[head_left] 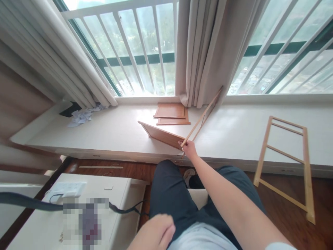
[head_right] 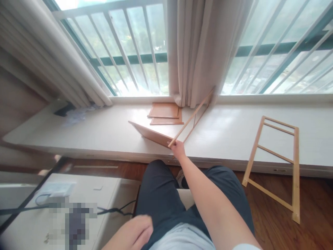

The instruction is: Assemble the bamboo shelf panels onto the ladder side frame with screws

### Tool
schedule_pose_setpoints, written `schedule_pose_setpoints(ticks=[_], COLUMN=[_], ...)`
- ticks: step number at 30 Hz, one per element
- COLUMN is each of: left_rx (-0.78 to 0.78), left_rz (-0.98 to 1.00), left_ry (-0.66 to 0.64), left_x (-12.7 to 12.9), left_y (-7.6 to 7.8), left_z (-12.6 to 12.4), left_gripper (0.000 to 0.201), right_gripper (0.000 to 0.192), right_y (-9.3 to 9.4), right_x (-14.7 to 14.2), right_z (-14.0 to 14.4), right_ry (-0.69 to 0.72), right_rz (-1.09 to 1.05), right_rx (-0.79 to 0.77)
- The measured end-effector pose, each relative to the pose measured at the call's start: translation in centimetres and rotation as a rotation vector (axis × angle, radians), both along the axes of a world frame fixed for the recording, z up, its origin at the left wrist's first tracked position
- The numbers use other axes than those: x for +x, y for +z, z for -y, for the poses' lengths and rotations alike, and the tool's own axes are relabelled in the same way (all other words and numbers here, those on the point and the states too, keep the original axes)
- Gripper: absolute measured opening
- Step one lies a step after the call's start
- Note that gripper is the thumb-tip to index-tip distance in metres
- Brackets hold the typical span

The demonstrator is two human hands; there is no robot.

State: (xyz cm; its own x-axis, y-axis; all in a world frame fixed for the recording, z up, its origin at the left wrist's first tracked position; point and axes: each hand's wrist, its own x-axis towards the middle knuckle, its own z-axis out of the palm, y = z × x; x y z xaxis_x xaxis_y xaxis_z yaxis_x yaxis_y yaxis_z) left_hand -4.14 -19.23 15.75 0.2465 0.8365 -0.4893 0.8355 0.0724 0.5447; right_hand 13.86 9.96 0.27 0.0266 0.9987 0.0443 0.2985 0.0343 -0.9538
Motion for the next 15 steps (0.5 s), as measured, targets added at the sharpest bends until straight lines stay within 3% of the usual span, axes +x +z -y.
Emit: schedule_pose_setpoints(ticks=[2, 4, 6, 8, 10, 12, 15], left_rx=[0.267, 0.611, 0.823, 0.861, 0.790, 0.694, 0.667], left_rz=[0.167, 0.240, 0.221, 0.130, -0.001, -0.128, -0.308], left_ry=[0.010, 0.169, 0.245, 0.229, 0.162, 0.065, 0.007], left_x=[3.1, 5.4, 6.8, 7.6, 8.2, 8.6, 9.2], left_y=[0.5, 0.7, 0.3, -0.6, -1.5, -2.4, -2.8], left_z=[-5.8, -12.4, -18.7, -23.9, -27.7, -29.8, -30.8], left_gripper=[0.036, 0.039, 0.034, 0.030, 0.029, 0.030, 0.032], right_gripper=[0.039, 0.032, 0.024, 0.017, 0.014, 0.013, 0.013], right_y=[0.3, 0.6, 0.9, 0.9, 0.9, 0.7, 0.6], right_x=[0.0, 0.0, 0.0, 0.1, 0.1, 0.1, 0.1], right_z=[0.0, 0.1, 0.1, 0.1, 0.0, -0.2, -0.6], right_ry=[0.008, 0.023, 0.042, 0.053, 0.052, 0.046, 0.044], right_rz=[-0.001, 0.002, 0.009, 0.020, 0.035, 0.050, 0.070], right_rx=[0.005, 0.013, 0.020, 0.022, 0.017, 0.008, -0.007])
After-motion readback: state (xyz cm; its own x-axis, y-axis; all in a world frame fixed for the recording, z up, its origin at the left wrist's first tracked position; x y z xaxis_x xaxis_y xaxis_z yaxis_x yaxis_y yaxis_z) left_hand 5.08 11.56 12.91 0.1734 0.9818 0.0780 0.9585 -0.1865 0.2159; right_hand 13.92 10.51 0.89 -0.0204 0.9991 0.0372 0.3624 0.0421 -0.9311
